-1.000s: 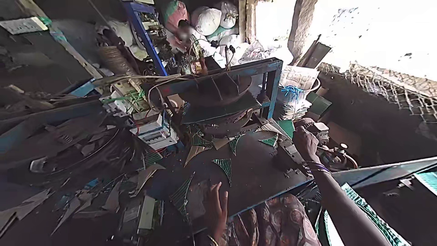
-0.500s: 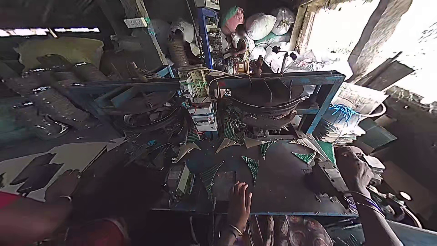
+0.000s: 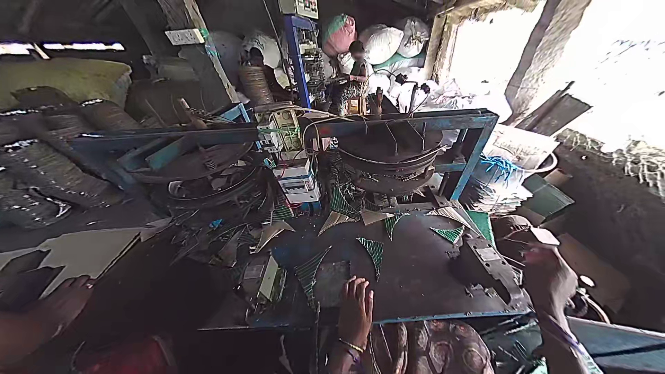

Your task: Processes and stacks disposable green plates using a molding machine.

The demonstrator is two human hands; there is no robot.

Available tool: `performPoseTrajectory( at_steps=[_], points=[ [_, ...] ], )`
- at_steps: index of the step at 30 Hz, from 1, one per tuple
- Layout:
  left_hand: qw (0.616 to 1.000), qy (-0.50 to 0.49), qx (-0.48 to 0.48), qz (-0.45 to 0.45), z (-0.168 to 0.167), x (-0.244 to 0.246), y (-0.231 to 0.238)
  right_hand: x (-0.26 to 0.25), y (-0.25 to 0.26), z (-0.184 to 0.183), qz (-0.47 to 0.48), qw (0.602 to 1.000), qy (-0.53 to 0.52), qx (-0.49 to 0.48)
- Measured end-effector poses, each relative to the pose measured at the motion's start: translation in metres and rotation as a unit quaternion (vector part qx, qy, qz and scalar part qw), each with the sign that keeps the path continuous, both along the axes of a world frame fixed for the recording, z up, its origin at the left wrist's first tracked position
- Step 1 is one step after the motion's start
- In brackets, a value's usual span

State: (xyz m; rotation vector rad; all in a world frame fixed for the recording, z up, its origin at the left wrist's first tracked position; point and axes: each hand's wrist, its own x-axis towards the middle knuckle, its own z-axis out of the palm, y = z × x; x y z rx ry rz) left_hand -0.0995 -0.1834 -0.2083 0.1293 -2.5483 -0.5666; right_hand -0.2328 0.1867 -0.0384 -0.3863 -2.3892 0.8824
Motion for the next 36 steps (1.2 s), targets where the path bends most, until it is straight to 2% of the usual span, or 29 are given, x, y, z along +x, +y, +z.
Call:
performPoseTrajectory(
  at_steps=[1, 3, 5, 6, 9, 11, 13, 16, 18, 20, 22, 24, 25, 27, 29, 30, 33, 36],
  points=[
    [1.0, 0.007, -0.006, 0.0, -0.002, -0.001, -0.001, 0.019, 0.009, -0.011, 0.021, 0.999, 0.031, -0.022],
    [1.0, 0.014, -0.007, 0.001, -0.003, -0.002, 0.001, 0.045, 0.024, -0.028, 0.016, 0.996, 0.005, -0.084],
    [1.0, 0.012, -0.006, 0.0, -0.003, 0.0, 0.0, 0.041, 0.047, -0.079, 0.028, 0.992, 0.123, -0.019],
    [1.0, 0.011, 0.0, -0.002, -0.002, 0.001, 0.0, 0.04, 0.051, -0.087, 0.031, 0.989, 0.145, -0.003],
    [0.998, 0.023, 0.055, 0.003, 0.001, -0.002, 0.001, 0.047, 0.039, -0.055, 0.031, 0.997, 0.067, -0.032],
    [0.991, 0.032, 0.129, 0.022, 0.004, -0.006, -0.002, 0.049, 0.036, -0.052, 0.025, 0.997, 0.057, -0.047],
    [0.977, 0.043, 0.207, 0.036, 0.029, -0.026, -0.014, 0.049, 0.038, -0.055, 0.031, 0.996, 0.068, -0.05],
    [0.955, 0.027, 0.294, 0.021, 0.124, -0.078, -0.041, 0.046, 0.039, -0.055, 0.042, 0.995, 0.084, -0.04],
    [0.916, 0.059, 0.397, 0.022, 0.19, -0.122, -0.058, 0.039, 0.032, -0.039, 0.05, 0.997, 0.057, -0.018],
    [0.878, 0.05, 0.474, 0.053, 0.232, -0.166, -0.075, 0.024, 0.018, -0.013, 0.057, 0.998, 0.019, 0.029],
    [0.861, 0.019, 0.504, 0.065, 0.246, -0.204, -0.092, 0.03, -0.019, 0.041, 0.044, 0.997, -0.057, 0.015],
    [0.872, -0.008, 0.485, 0.059, 0.249, -0.23, -0.101, 0.051, -0.052, 0.093, 0.035, 0.994, -0.101, -0.011],
    [0.886, -0.022, 0.459, 0.056, 0.251, -0.236, -0.101, 0.06, -0.062, 0.104, 0.04, 0.996, -0.082, -0.018],
    [0.913, -0.05, 0.401, 0.052, 0.253, -0.232, -0.099, 0.076, -0.075, 0.102, 0.067, 0.997, -0.043, -0.003],
    [0.916, -0.058, 0.393, 0.047, 0.249, -0.21, -0.088, 0.067, -0.076, 0.044, 0.086, 0.985, 0.138, 0.052],
    [0.914, -0.045, 0.403, 0.034, 0.246, -0.19, -0.078, 0.067, -0.078, 0.028, 0.111, 0.973, 0.191, 0.073],
    [0.886, 0.026, 0.46, -0.057, 0.229, -0.106, -0.043, 0.086, -0.106, 0.038, 0.18, 0.948, 0.24, 0.105],
    [0.847, 0.003, 0.525, -0.085, 0.185, -0.009, -0.027, 0.105, -0.14, 0.05, 0.286, 0.912, 0.217, 0.197]
  ],
)
